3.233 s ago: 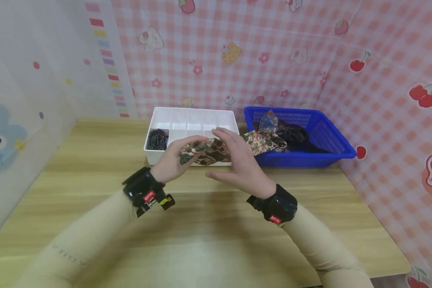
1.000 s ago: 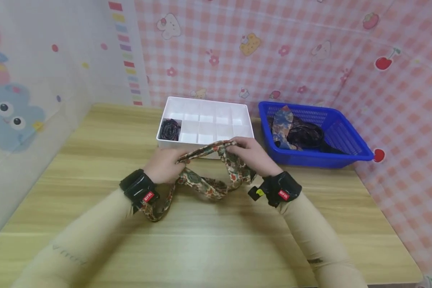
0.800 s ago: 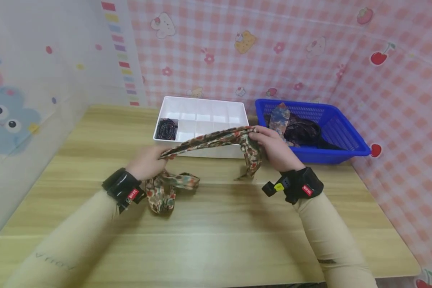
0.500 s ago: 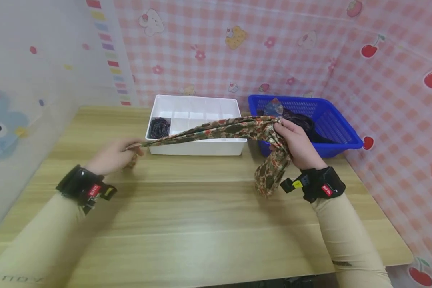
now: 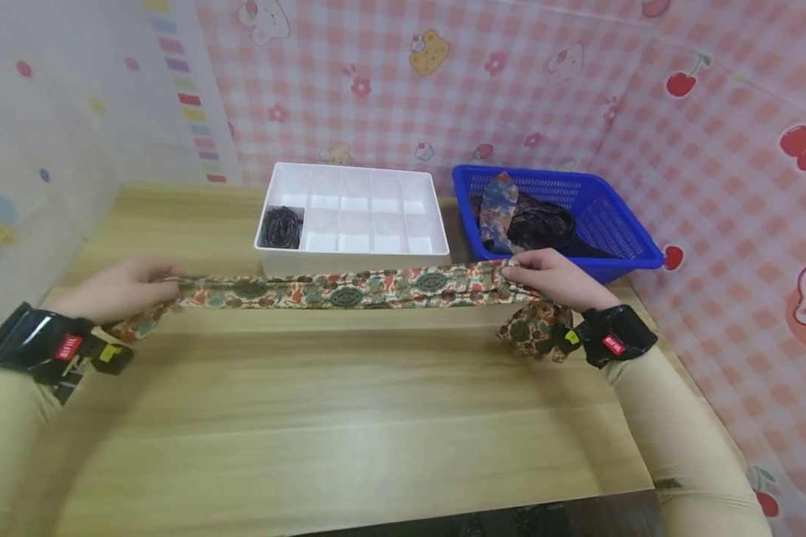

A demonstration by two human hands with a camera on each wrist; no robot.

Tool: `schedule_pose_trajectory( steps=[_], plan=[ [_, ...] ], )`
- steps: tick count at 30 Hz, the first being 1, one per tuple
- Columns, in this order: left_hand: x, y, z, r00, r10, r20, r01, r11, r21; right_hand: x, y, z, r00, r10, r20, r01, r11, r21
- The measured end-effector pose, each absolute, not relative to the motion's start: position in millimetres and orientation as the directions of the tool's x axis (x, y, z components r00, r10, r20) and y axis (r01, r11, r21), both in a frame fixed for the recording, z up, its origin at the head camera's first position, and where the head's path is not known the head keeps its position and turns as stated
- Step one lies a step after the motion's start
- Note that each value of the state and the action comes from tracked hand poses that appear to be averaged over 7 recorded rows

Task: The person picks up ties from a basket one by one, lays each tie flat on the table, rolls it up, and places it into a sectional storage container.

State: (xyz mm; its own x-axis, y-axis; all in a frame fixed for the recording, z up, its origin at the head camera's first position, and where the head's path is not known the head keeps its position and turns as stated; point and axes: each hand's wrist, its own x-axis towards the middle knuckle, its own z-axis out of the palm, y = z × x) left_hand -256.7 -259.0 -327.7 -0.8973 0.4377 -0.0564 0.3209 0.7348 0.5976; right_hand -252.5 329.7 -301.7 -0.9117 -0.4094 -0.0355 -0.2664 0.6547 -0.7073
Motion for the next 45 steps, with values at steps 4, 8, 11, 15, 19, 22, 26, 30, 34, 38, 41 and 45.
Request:
schedule_pose_trajectory(
  steps=[4, 8, 11, 15, 19, 22, 26, 30, 34, 38, 41, 45],
  plan=[
    [-264.5, -268.1, -348.1, -0.897, 0.423, -0.128, 0.315, 0.815, 0.487, -267.1, 318.5, -323.0, -0.882, -0.437, -0.174, -0.274, 0.779, -0.564],
    [-265.9, -272.8, -360.4, -0.891, 0.418, -0.175, 0.293, 0.826, 0.481, -274.3, 312.7, -337.1, -0.832, -0.46, -0.311, -0.284, 0.833, -0.474],
    [-265.9, -277.0, -366.1, -0.887, 0.411, -0.213, 0.274, 0.837, 0.475, -276.5, 313.0, -342.7, -0.802, -0.449, -0.394, -0.262, 0.857, -0.445],
    [-263.4, -285.1, -371.2, -0.883, 0.404, -0.238, 0.284, 0.865, 0.414, -279.7, 317.1, -350.5, -0.75, -0.464, -0.472, -0.239, 0.855, -0.461],
    [-260.0, -290.8, -370.5, -0.879, 0.399, -0.26, 0.291, 0.883, 0.368, -282.9, 328.3, -359.0, -0.727, -0.472, -0.498, -0.236, 0.853, -0.465],
    [-257.9, -295.1, -369.7, -0.879, 0.381, -0.288, 0.263, 0.89, 0.373, -285.3, 341.8, -364.4, -0.769, -0.439, -0.464, -0.239, 0.872, -0.428],
    [-260.8, -298.0, -373.3, -0.894, 0.35, -0.279, 0.229, 0.894, 0.385, -285.6, 368.4, -371.6, -0.892, -0.34, -0.297, -0.242, 0.916, -0.321],
    [-264.4, -304.6, -381.2, -0.918, 0.353, -0.18, 0.289, 0.907, 0.305, -274.7, 390.1, -375.3, -0.967, -0.24, -0.091, -0.209, 0.942, -0.264],
    [-259.9, -323.8, -389.5, -0.931, 0.358, -0.068, 0.329, 0.905, 0.269, -257.9, 391.5, -377.6, -0.954, -0.286, -0.095, -0.226, 0.888, -0.401],
    [-261.3, -348.9, -405.5, -0.921, 0.381, 0.077, 0.388, 0.887, 0.251, -246.7, 389.6, -384.9, -0.914, -0.355, -0.197, -0.226, 0.848, -0.48],
    [-263.9, -360.4, -417.4, -0.897, 0.413, 0.158, 0.439, 0.874, 0.21, -242.4, 391.2, -391.4, -0.911, -0.359, -0.202, -0.222, 0.84, -0.495],
    [-262.9, -363.4, -423.8, -0.884, 0.419, 0.207, 0.459, 0.861, 0.217, -239.7, 394.0, -395.4, -0.916, -0.353, -0.193, -0.226, 0.848, -0.48]
  ],
)
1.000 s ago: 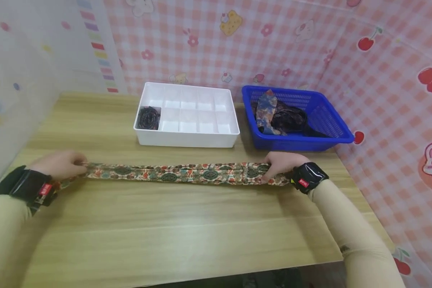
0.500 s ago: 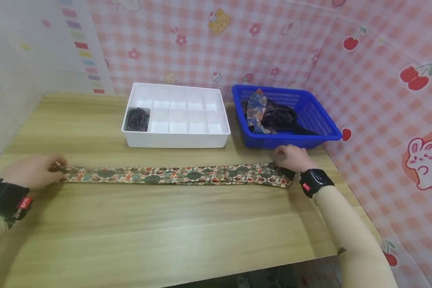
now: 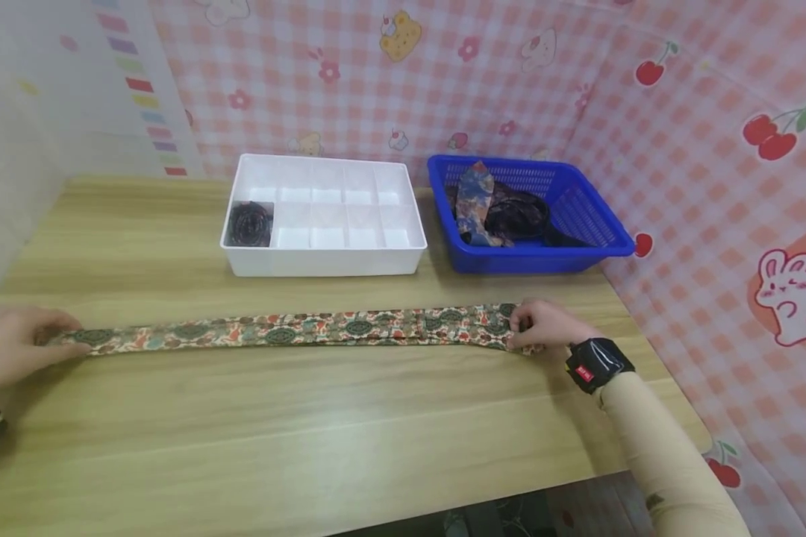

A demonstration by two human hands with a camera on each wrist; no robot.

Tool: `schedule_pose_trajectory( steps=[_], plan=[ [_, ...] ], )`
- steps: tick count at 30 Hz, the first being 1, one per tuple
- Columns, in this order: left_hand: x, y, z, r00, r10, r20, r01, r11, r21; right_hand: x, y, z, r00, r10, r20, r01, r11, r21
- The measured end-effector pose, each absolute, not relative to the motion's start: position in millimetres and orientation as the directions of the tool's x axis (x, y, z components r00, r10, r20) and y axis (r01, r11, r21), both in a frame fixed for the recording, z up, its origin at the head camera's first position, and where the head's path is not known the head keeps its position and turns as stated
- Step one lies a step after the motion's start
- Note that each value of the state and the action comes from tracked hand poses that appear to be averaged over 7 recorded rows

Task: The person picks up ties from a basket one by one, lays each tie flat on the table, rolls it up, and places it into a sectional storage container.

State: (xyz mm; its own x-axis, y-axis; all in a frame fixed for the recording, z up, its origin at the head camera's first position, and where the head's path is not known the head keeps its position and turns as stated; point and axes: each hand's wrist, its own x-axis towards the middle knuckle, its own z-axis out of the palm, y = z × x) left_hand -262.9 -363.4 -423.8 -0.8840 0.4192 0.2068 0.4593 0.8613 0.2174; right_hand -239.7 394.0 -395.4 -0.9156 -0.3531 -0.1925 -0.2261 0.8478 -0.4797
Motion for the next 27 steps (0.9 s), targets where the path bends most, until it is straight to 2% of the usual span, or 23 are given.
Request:
schedule_pose_trajectory(
  steps=[3, 5, 9, 12, 16, 23, 27],
  plan=[
    [-258.9, -366.2, -426.0, -0.886, 0.384, 0.26, 0.454, 0.834, 0.314, -239.8, 394.7, -393.4, -0.908, -0.368, -0.198, -0.229, 0.835, -0.499],
    [-256.8, -367.3, -425.5, -0.906, 0.328, 0.268, 0.418, 0.799, 0.433, -241.1, 395.5, -390.4, -0.912, -0.372, -0.174, -0.224, 0.805, -0.55],
    [-256.0, -368.0, -422.7, -0.957, 0.212, 0.196, 0.289, 0.69, 0.664, -247.4, 397.9, -386.4, -0.933, -0.343, -0.113, -0.176, 0.705, -0.687],
    [-257.1, -367.2, -419.2, -0.978, 0.162, 0.132, 0.206, 0.647, 0.734, -252.7, 398.6, -389.1, -0.932, -0.315, -0.178, -0.06, 0.618, -0.784],
    [-258.1, -369.1, -415.8, -0.985, 0.142, 0.094, 0.167, 0.698, 0.697, -258.2, 397.1, -397.1, -0.911, -0.294, -0.288, 0.06, 0.598, -0.799],
    [-255.5, -366.7, -406.9, -0.983, 0.18, -0.019, 0.145, 0.844, 0.516, -265.9, 396.3, -395.3, -0.935, -0.287, -0.208, -0.085, 0.751, -0.654],
    [-252.0, -343.2, -396.5, -0.968, 0.246, -0.037, 0.199, 0.854, 0.481, -264.7, 410.3, -393.5, -0.96, -0.219, -0.174, -0.07, 0.791, -0.608]
  ],
)
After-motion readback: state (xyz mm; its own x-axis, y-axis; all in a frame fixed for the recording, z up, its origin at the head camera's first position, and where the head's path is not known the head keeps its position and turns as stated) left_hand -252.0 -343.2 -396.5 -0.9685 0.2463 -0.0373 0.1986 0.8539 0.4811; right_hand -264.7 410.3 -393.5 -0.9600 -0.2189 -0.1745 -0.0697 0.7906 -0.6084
